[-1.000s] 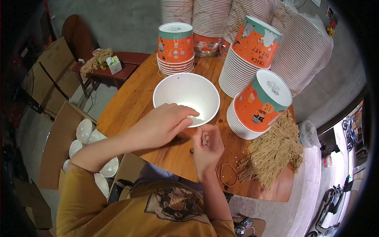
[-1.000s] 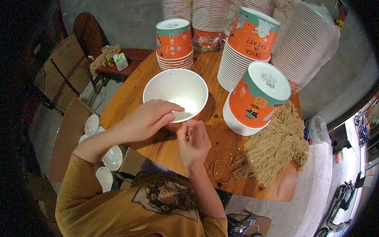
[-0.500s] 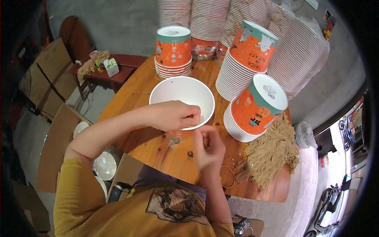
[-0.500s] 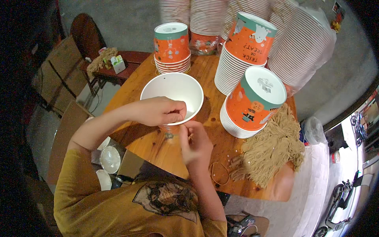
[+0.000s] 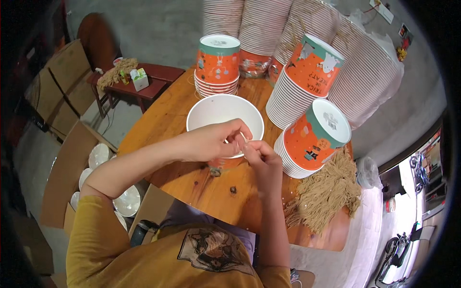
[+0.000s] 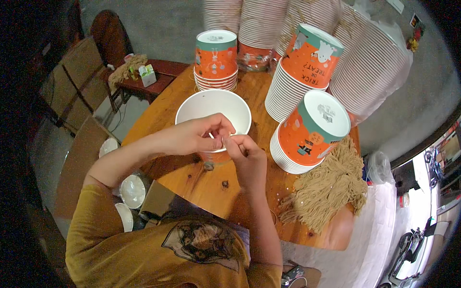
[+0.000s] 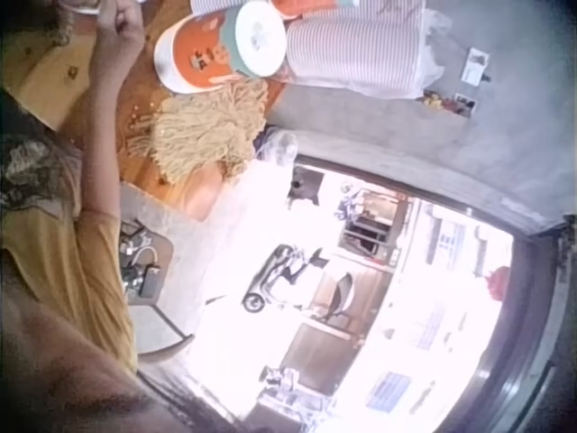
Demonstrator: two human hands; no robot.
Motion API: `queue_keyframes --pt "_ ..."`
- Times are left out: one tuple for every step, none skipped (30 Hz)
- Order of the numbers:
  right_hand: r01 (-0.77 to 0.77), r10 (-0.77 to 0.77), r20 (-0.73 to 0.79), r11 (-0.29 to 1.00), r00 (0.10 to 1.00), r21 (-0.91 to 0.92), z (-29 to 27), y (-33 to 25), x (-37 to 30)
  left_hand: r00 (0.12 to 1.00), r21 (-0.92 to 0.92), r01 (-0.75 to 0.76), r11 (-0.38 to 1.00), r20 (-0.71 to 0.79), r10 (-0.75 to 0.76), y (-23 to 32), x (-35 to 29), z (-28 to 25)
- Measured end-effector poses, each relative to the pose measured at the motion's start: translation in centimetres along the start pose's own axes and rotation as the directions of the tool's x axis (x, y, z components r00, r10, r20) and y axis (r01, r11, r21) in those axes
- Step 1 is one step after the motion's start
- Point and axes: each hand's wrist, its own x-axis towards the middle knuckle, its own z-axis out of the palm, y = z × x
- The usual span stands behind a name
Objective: Attaching string handles to decorative paper buckets in a workshop environment.
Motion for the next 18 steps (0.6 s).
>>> queue_keyframes --pt "0.001 -0.001 0.004 1.000 1.000 -0.002 0.2 -0.2 0.2 0.999 -0.016 0.004 1.000 0.048 -0.004 -0.5 0.2 -0.1" --pt "-0.015 0.015 0.011 0.999 1.000 0.030 0.5 -0.7 0.4 0.996 -0.031 0.009 0.999 0.094 -0.006 -0.7 0.2 -0.3" --pt "-0.032 0.031 0.019 0.998 0.999 0.061 0.8 -1.0 0.5 0.996 -0.030 0.007 1.000 0.087 -0.005 -0.8 0.2 -0.3" --pt "-0.029 0.028 0.025 0.998 0.999 0.060 0.9 -1.1 0.8 0.999 -0.021 0.028 0.999 0.035 -0.027 -0.7 0.3 -0.1" --pt "-0.024 0.023 0.027 0.999 0.999 0.033 1.0 -1.0 1.1 0.999 -0.014 0.049 0.999 -0.017 -0.050 -0.7 0.5 -0.1" --pt "-0.018 0.018 0.029 1.000 0.999 0.006 1.1 -1.0 1.3 0.999 -0.014 0.048 0.999 -0.023 -0.048 -1.0 0.6 -0.2" --pt "-0.016 0.016 0.033 1.000 0.999 0.005 1.2 -1.1 1.4 0.997 -0.105 0.076 0.992 -0.025 -0.079 -1.4 0.9 -0.3" --pt "-0.051 0.048 0.043 0.997 0.998 0.064 1.3 -1.1 1.5 0.994 -0.195 0.101 0.976 -0.025 -0.108 -1.8 1.1 -0.4" --pt "-0.086 0.080 0.055 0.989 0.995 0.122 1.3 -1.2 1.6 0.994 -0.194 0.098 0.976 -0.029 -0.105 -1.9 1.2 -0.6" --pt "-0.083 0.077 0.056 0.989 0.995 0.121 1.4 -1.0 1.7 0.992 -0.206 0.114 0.972 -0.024 -0.122 -2.0 1.3 -0.7" --pt "0.025 -0.025 -0.004 0.993 1.000 0.114 1.4 -0.6 1.7 0.990 -0.218 0.131 0.967 -0.014 -0.137 -2.0 1.5 -0.8" --pt "0.133 -0.127 -0.065 0.986 0.990 0.099 1.3 -0.3 1.6 0.991 -0.217 0.129 0.968 -0.010 -0.134 -1.9 1.6 -0.9" --pt "0.135 -0.129 -0.070 0.986 0.989 0.097 0.7 -0.4 1.1 0.991 -0.226 0.131 0.965 -0.007 -0.136 -1.7 1.6 -0.9" --pt "0.119 -0.133 -0.073 0.978 0.988 -0.171 -0.1 -0.7 0.6 0.990 -0.236 0.137 0.962 -0.010 -0.143 -1.5 1.5 -1.0" --pt "0.092 -0.136 -0.074 0.900 0.988 -0.426 -0.9 -1.1 0.2 0.989 -0.237 0.139 0.962 -0.010 -0.145 -1.4 1.5 -1.0" --pt "0.116 -0.106 0.049 0.853 0.993 -0.509 -1.7 -2.0 -0.2 0.991 -0.240 0.121 0.963 -0.022 -0.130 -1.3 1.5 -1.0" --pt "0.111 -0.104 0.043 0.853 0.994 -0.510 -2.2 -2.6 -0.5 0.993 -0.241 0.102 0.965 -0.029 -0.113 -1.2 1.5 -0.8" --pt "0.141 -0.071 0.167 0.878 0.983 -0.457 -2.7 -3.0 -0.6 0.993 -0.241 0.105 0.965 -0.024 -0.114 -1.2 1.6 -0.7"
